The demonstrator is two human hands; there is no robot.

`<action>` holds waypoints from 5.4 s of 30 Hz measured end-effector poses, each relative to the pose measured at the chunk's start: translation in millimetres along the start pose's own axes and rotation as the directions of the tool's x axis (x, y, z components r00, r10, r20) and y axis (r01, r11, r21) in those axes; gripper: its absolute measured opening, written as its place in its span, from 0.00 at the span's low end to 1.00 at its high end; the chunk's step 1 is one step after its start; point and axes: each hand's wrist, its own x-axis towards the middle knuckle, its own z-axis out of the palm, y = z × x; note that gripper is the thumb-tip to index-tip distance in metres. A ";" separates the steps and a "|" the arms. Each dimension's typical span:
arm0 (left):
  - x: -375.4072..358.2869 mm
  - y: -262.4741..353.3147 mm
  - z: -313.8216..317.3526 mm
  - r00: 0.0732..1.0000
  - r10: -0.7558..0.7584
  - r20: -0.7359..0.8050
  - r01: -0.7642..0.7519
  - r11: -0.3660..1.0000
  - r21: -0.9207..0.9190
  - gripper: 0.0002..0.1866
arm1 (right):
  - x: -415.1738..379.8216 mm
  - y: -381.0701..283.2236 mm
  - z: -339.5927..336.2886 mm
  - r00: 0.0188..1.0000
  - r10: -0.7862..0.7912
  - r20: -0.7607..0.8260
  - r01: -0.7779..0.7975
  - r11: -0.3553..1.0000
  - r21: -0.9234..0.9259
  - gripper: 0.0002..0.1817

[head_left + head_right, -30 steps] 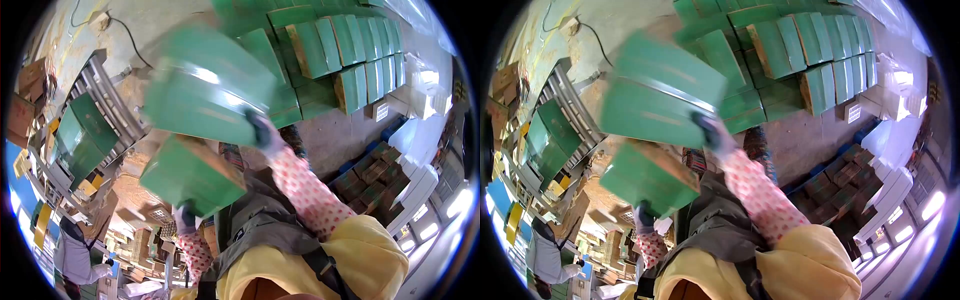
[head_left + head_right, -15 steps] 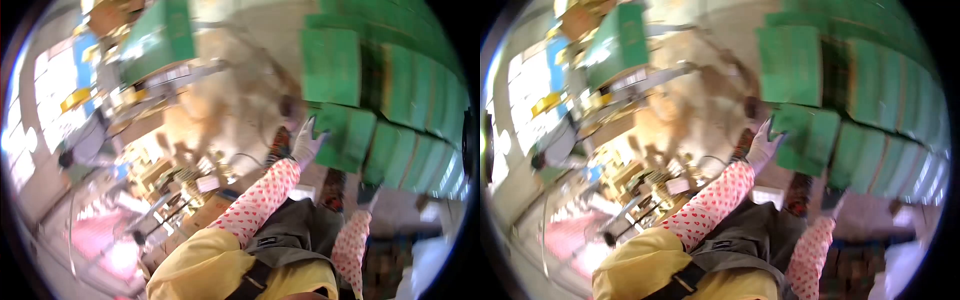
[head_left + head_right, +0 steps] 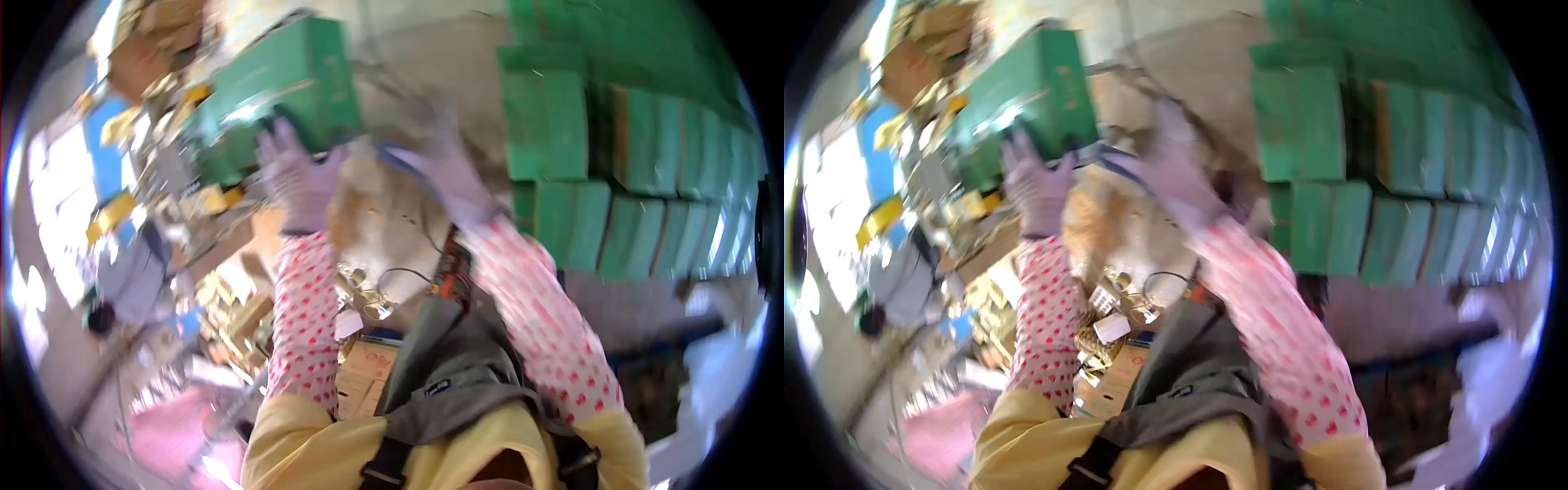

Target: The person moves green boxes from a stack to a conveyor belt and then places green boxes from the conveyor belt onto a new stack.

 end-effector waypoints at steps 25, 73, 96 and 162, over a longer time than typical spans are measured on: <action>-85.6 230.2 217.5 0.627 0.294 0.722 0.752 0.016 -0.659 0.35 | -195.1 51.3 -395.9 0.422 0.264 -0.867 0.599 0.637 0.485 0.34; -43.2 314.1 258.6 0.539 0.301 0.787 0.460 0.677 -0.574 0.41 | -264.4 281.6 -258.8 0.594 0.712 -0.375 0.049 0.433 0.900 0.15; 19.7 452.7 153.5 0.708 0.652 -0.271 -0.696 0.583 -0.419 0.47 | -301.6 352.5 -259.4 0.312 0.740 -0.596 0.145 0.583 0.799 0.33; 55.7 -68.8 -9.2 0.757 -0.631 0.166 0.348 0.176 -0.921 0.23 | 99.5 -30.7 82.6 0.941 0.324 0.093 -0.285 0.912 -0.293 0.69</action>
